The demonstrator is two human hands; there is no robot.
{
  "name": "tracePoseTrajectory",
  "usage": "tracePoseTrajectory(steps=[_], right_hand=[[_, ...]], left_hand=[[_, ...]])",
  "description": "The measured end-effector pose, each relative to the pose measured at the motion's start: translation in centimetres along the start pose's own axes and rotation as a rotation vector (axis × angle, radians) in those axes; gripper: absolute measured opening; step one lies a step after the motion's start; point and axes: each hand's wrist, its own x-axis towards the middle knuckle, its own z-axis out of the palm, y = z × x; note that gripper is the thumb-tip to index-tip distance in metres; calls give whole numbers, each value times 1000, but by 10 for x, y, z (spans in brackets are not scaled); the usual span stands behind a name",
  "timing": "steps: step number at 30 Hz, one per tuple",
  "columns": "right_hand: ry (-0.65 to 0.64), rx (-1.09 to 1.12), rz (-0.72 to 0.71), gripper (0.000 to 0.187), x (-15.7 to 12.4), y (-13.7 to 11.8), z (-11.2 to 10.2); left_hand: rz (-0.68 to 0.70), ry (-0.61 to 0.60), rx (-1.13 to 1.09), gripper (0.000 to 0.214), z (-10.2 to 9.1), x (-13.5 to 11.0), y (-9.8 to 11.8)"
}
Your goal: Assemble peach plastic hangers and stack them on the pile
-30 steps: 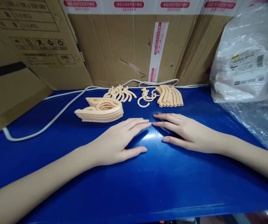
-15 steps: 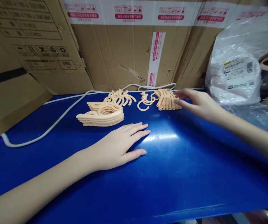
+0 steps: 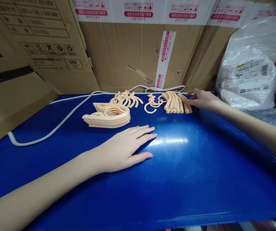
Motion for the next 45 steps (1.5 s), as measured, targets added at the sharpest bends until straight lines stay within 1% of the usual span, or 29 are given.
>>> tracePoseTrajectory(steps=[3,8,11,14,17,19,20,21,23,25,26,28,30,33,37,40,45], right_hand=[[-6,-40,40,53,4,5,-4],[21,-89,86,62,4,8,-7],[44,-80,94,60,1,8,-9],[96,-46,96,60,-1,5,-18],[166,6,61,57,-10,-3,-33],[207,48,-8,50,-25,-14,-41],[232,111,-89,47,-35,-21,-43],[213,169,-174,42,-46,-30,-44],[112,230,-324,35,-73,-49,-39],[0,223,-473,27,-101,-69,-30],[-38,222,-555,27,-113,-78,-25],[-7,201,-706,25,-133,-94,-15],[47,125,-810,13,-146,-105,-8],[66,83,-882,8,-151,-112,-2],[51,115,-888,9,-149,-112,4],[24,147,-884,12,-149,-110,8],[-38,237,-901,14,-151,-103,10]], left_hand=[[-1,8,-7,53,0,0,0],[-1,4,4,53,-1,0,1],[-5,-12,23,54,-1,0,2],[-7,-25,30,54,-1,-1,3],[-5,-28,32,54,-1,-1,3],[5,-5,16,54,0,-2,3],[15,21,-6,56,0,-3,2],[27,62,-33,57,0,-4,2],[60,171,-69,58,0,-5,2],[92,287,-52,55,1,-6,3],[105,332,-30,52,1,-7,3],[127,390,13,47,3,-7,5],[139,429,57,44,4,-6,7],[121,435,123,40,6,-4,9],[69,329,90,29,6,-3,7],[78,248,60,23,6,-3,5],[89,207,21,20,5,-3,5]])
